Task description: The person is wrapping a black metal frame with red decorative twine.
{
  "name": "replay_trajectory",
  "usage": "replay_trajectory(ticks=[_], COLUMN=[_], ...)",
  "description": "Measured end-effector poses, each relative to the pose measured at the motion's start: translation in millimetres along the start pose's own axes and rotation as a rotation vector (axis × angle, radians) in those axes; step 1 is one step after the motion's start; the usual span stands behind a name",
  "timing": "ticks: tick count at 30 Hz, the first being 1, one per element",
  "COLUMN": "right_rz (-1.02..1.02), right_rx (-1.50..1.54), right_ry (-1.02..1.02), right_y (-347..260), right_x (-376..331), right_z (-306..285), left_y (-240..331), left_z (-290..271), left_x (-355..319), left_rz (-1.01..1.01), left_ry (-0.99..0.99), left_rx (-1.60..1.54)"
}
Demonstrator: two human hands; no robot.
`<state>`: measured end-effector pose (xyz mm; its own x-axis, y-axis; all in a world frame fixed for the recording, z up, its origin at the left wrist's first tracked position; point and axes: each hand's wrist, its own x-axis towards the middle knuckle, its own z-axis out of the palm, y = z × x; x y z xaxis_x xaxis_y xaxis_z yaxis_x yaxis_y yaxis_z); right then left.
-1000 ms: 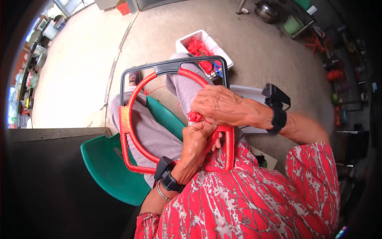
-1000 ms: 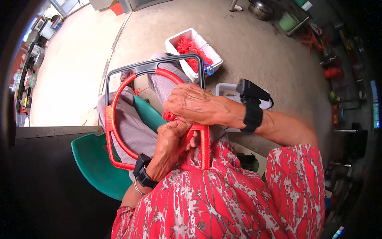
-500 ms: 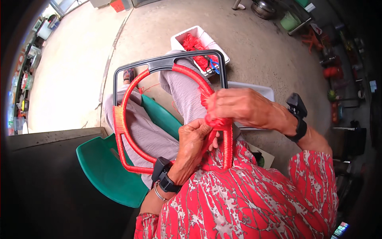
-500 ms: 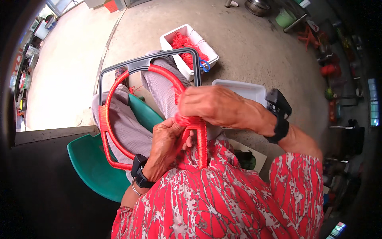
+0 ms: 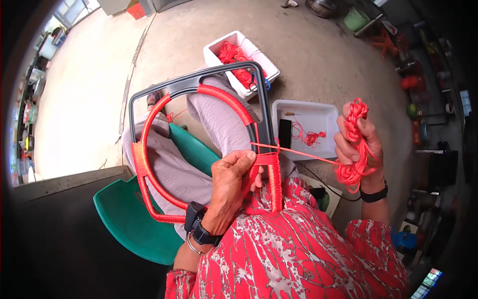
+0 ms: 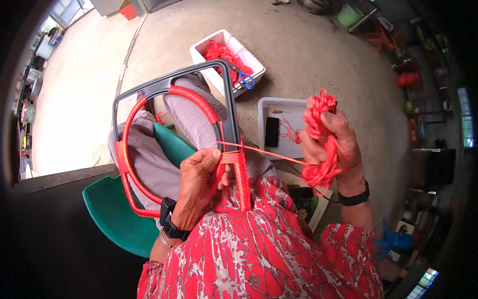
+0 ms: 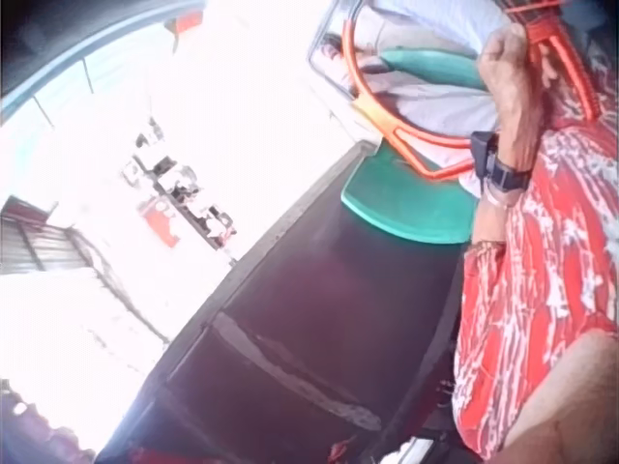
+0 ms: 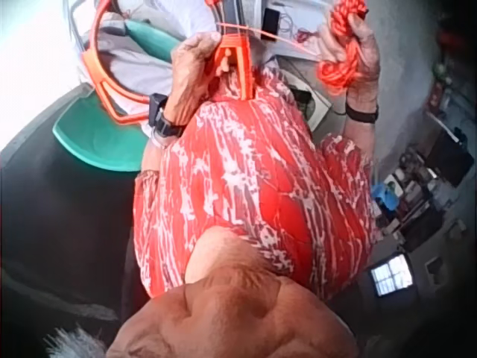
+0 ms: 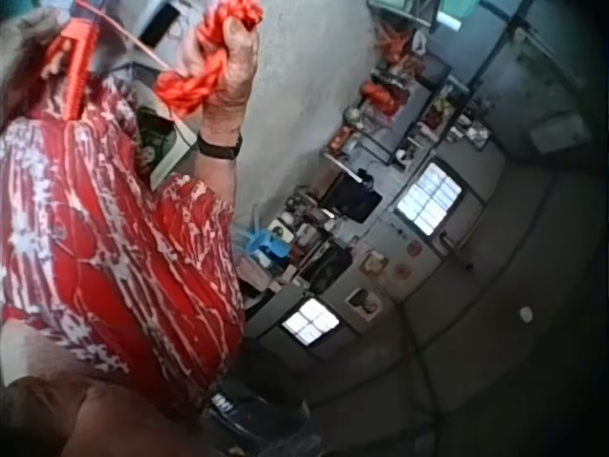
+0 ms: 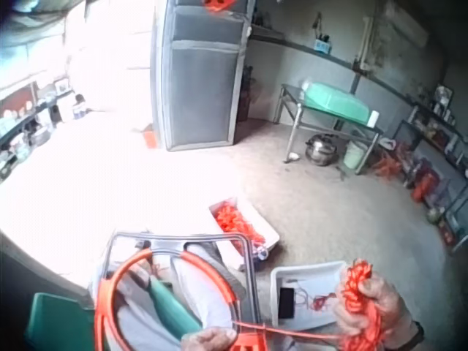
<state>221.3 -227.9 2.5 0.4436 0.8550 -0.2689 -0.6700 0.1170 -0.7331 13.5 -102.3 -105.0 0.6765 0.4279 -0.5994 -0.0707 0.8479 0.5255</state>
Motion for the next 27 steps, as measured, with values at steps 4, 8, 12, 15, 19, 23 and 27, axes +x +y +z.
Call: replay_trajectory(ticks=[4, 8, 12, 15, 19, 23, 27], right_rz=[0.152, 0.291, 0.168, 0.031, 0.169, 0.295, 0.356], right_rx=[-0.013, -0.748, -1.237, -1.344, -1.183, -0.582, -0.411], right_ry=[-0.052, 0.257, 0.183, 0.117, 0.117, 0.015, -0.118], right_y=[0, 31, 49, 65, 67, 73, 95], right_x=[-34, -41, -17, -10, 4, 8, 11], right_z=[-106, -144, -116, -134, -94, -49, -39], left_y=[1, 0, 9, 5, 4, 4, 4], left_z=[-6, -3, 0, -3, -4, -4, -4], left_x=[2, 5, 5, 7, 2, -1, -2], left_rz=[0.006, -0.003, -0.015, -0.021, 0.025, 0.019, 0.033], left_ry=[-0.015, -0.015, -0.048, -0.038, -0.035, -0.012, -0.047], left_rx=[-0.02, -0.023, -0.078, -0.047, 0.001, 0.022, 0.008])
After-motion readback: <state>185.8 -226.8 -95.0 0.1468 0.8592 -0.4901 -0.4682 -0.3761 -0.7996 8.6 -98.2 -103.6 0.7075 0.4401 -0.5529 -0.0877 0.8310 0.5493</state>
